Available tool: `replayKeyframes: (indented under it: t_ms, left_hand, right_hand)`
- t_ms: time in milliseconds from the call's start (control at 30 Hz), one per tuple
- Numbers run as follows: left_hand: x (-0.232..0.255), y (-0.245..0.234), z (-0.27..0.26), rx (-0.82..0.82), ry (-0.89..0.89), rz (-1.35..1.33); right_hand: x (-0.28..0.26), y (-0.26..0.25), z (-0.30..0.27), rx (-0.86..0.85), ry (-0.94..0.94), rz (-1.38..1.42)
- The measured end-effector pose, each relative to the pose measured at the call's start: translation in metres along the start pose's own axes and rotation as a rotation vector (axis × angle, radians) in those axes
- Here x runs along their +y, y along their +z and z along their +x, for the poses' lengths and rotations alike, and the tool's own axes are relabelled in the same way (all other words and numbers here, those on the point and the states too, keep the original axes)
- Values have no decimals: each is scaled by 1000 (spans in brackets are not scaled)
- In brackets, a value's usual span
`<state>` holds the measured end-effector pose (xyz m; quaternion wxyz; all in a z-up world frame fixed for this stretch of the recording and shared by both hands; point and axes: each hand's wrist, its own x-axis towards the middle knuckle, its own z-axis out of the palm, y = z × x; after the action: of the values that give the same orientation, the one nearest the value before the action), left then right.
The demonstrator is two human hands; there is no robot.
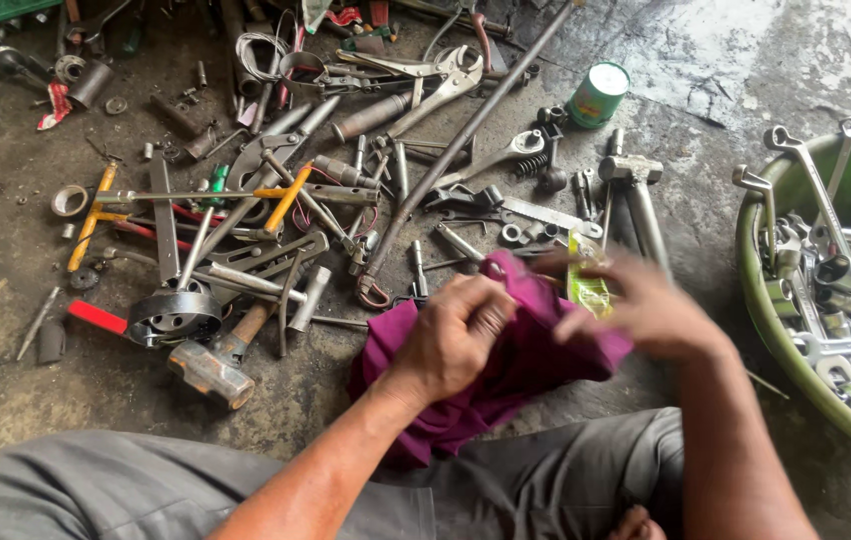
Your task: The person sits on the floor and wipes small metal parts with a purple cloth. They pick up each part, rub it with the cloth, and place it back down. The person also uses a screwdriver to clean the inside of a metal tube.
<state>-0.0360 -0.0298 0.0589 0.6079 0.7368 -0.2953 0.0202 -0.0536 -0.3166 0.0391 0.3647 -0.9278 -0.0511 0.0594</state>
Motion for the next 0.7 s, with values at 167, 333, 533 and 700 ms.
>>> replayKeyframes:
  t_ms: [167,333,533,700]
  left_hand:
    - [-15,-16,4,246,-258,-133]
    - [-12,-19,8,171,-147,-152]
    - [-5,-27,13,244,-104,-99]
    - [-7,-36,16,237,-132,-80]
  right_hand:
    - [-43,16,21,-250,231,179]
    - [-44,-11,-2,-205,-204,1782]
    - [-13,64,11,-784,201,322]
    - [16,92,13,-371,44,920]
